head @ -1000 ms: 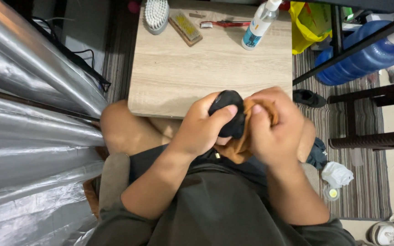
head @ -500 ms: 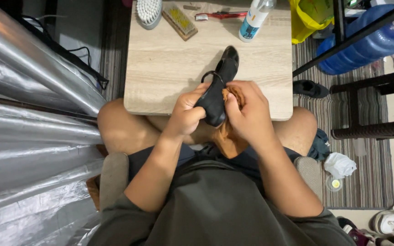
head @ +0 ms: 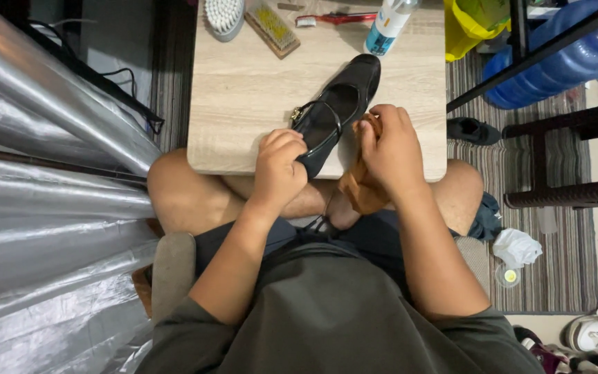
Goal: The person cleans a black high-heeled shoe by first wiping it with a brown cloth, then spraying it with a cleaning solution. They scrub the shoe with a brush and finish by wiping it again with the cloth.
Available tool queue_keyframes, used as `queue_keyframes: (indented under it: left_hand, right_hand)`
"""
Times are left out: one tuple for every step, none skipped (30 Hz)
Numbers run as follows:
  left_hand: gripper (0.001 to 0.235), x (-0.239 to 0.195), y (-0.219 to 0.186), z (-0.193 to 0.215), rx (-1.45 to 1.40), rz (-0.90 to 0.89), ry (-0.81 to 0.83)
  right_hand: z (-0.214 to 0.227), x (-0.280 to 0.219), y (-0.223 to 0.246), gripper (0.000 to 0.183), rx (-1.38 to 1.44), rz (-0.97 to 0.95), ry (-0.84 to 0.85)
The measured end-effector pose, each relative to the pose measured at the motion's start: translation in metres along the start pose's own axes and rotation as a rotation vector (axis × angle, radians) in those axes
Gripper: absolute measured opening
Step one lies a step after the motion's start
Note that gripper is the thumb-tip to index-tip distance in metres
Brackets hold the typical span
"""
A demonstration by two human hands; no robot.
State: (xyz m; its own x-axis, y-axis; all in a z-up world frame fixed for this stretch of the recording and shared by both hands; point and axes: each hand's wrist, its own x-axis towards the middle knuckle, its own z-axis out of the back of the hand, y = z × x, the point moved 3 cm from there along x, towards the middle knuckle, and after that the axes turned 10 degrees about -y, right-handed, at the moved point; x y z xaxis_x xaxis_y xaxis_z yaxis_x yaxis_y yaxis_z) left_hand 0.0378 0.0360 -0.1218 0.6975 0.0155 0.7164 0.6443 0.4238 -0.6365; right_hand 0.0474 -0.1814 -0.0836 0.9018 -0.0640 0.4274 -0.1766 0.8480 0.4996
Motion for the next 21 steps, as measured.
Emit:
queue_keyframes:
  left_hand:
    - [0.026, 0.000, 0.001, -0.003, -0.002, -0.002, -0.002]
    - [0.026, -0.003, 0.001, -0.004, 0.048, -0.006, 0.019]
    - [0.027, -0.006, 0.001, -0.005, 0.098, -0.011, 0.040]
    - [0.027, -0.006, 0.001, -0.005, 0.103, -0.008, 0.038]
    - [0.026, -0.007, 0.000, -0.006, 0.118, -0.006, 0.040]
    - [0.025, -0.009, -0.001, -0.007, 0.130, -0.003, 0.046]
    - [0.025, -0.009, -0.004, -0.007, 0.131, 0.000, 0.049]
    - [0.024, -0.008, -0.006, -0.006, 0.133, -0.001, 0.052]
    - [0.024, -0.007, -0.008, -0.006, 0.135, -0.001, 0.056]
    - [0.024, -0.008, -0.008, -0.007, 0.136, -0.002, 0.057]
    - [0.023, -0.009, -0.008, -0.007, 0.129, 0.005, 0.056]
    - [0.022, -0.009, -0.006, -0.006, 0.129, 0.012, 0.053]
    - [0.022, -0.007, -0.009, -0.006, 0.137, 0.010, 0.053]
    - [0.022, -0.007, -0.012, -0.005, 0.132, 0.039, 0.071]
    - [0.022, -0.007, -0.015, -0.004, 0.126, 0.068, 0.089]
    - [0.022, -0.008, -0.010, -0.006, 0.138, 0.075, 0.092]
    - [0.022, -0.009, -0.007, -0.007, 0.132, 0.029, 0.057]
    - [0.022, -0.011, -0.006, -0.006, 0.129, -0.010, 0.026]
    - [0.022, -0.012, -0.004, -0.009, 0.145, 0.002, 0.034]
    - [0.022, -0.014, -0.001, -0.011, 0.137, -0.017, 0.025]
    - [0.022, -0.015, 0.002, -0.014, 0.129, -0.036, 0.017]
  right_hand:
    - [-0.003, 0.002, -0.005, 0.023, -0.002, 0.002, -0.002]
    - [-0.009, 0.001, -0.009, 0.025, -0.012, -0.020, 0.022]
    - [-0.014, 0.000, -0.014, 0.027, -0.022, -0.041, 0.046]
    - [-0.018, -0.001, -0.017, 0.027, -0.020, -0.038, 0.050]
    - [-0.022, -0.001, -0.020, 0.029, -0.041, -0.045, 0.071]
    - [-0.026, -0.004, -0.024, 0.030, -0.064, -0.056, 0.092]
    - [-0.023, -0.004, -0.022, 0.030, -0.063, -0.058, 0.095]
    - [-0.021, -0.003, -0.020, 0.035, -0.073, -0.050, 0.114]
    - [-0.019, -0.002, -0.018, 0.041, -0.084, -0.041, 0.134]
    - [0.002, 0.001, -0.008, 0.041, -0.082, -0.041, 0.134]
    - [0.022, 0.004, 0.004, 0.045, -0.075, -0.006, 0.122]
    - [0.040, 0.008, 0.017, 0.050, -0.061, 0.033, 0.110]
    - [0.072, 0.009, 0.023, 0.050, -0.053, 0.037, 0.110]
    - [0.109, 0.010, 0.032, 0.038, -0.069, 0.146, -0.042]
    - [0.145, 0.011, 0.040, 0.030, -0.083, 0.256, -0.193]
    - [0.152, 0.011, 0.038, 0.030, -0.071, 0.254, -0.186]
    - [0.157, 0.010, 0.039, 0.029, -0.055, 0.241, -0.173]
    - [0.161, 0.007, 0.044, 0.029, -0.036, 0.225, -0.154]
    - [0.165, 0.008, 0.048, 0.029, -0.016, 0.208, -0.135]
    - [0.166, 0.008, 0.052, 0.028, 0.006, 0.193, -0.117]
    - [0.168, 0.009, 0.055, 0.028, 0.029, 0.178, -0.099]
